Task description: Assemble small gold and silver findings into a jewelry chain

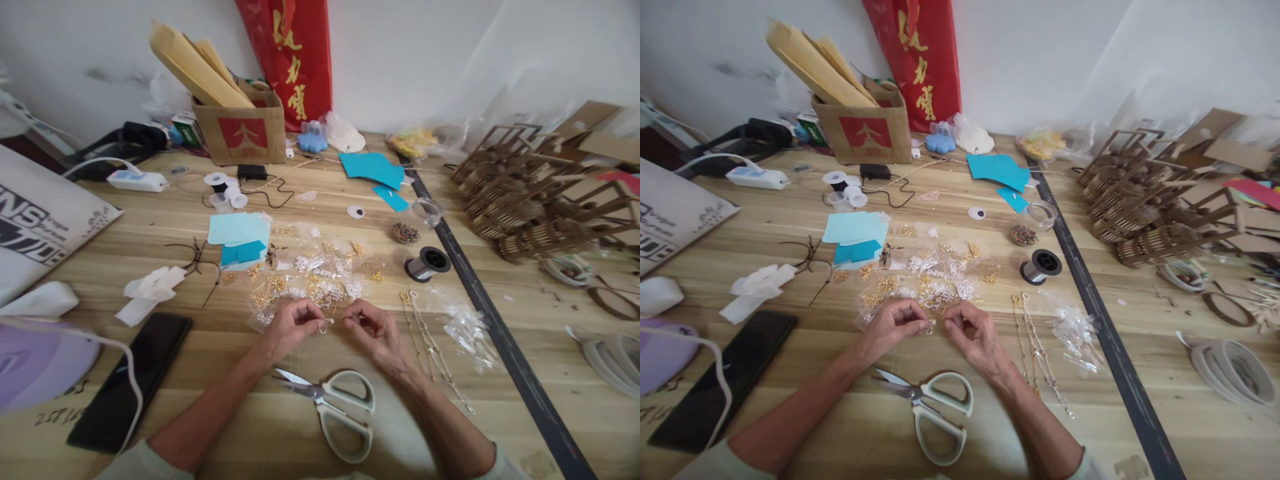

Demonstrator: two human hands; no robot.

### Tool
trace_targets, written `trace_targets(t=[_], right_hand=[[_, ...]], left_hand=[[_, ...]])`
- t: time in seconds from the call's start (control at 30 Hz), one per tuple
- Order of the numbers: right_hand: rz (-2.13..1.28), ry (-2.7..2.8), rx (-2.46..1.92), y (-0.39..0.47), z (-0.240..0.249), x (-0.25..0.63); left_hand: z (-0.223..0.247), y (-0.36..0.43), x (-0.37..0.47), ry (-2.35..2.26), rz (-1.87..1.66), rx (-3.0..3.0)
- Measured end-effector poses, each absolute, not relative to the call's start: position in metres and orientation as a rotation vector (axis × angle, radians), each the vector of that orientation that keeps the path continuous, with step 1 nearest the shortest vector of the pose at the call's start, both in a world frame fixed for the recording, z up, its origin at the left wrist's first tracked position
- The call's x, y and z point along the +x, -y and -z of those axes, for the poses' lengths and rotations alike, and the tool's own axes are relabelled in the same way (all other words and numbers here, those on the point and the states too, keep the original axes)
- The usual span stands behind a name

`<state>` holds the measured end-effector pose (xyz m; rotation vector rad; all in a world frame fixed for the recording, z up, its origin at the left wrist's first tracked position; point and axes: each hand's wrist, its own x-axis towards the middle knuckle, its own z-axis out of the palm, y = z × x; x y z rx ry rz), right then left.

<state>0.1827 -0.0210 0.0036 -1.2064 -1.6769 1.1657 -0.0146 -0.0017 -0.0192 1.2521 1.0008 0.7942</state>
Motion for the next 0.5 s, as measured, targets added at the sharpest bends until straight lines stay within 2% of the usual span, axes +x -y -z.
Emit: trace_targets(t=[0.5], right_hand=[[-1.062,1.743,-1.164,0.0196,0.0009,0.1831]], left_hand=[[0.0204,0.0005,-0.0155,-1.083,-0.941,1.335]])
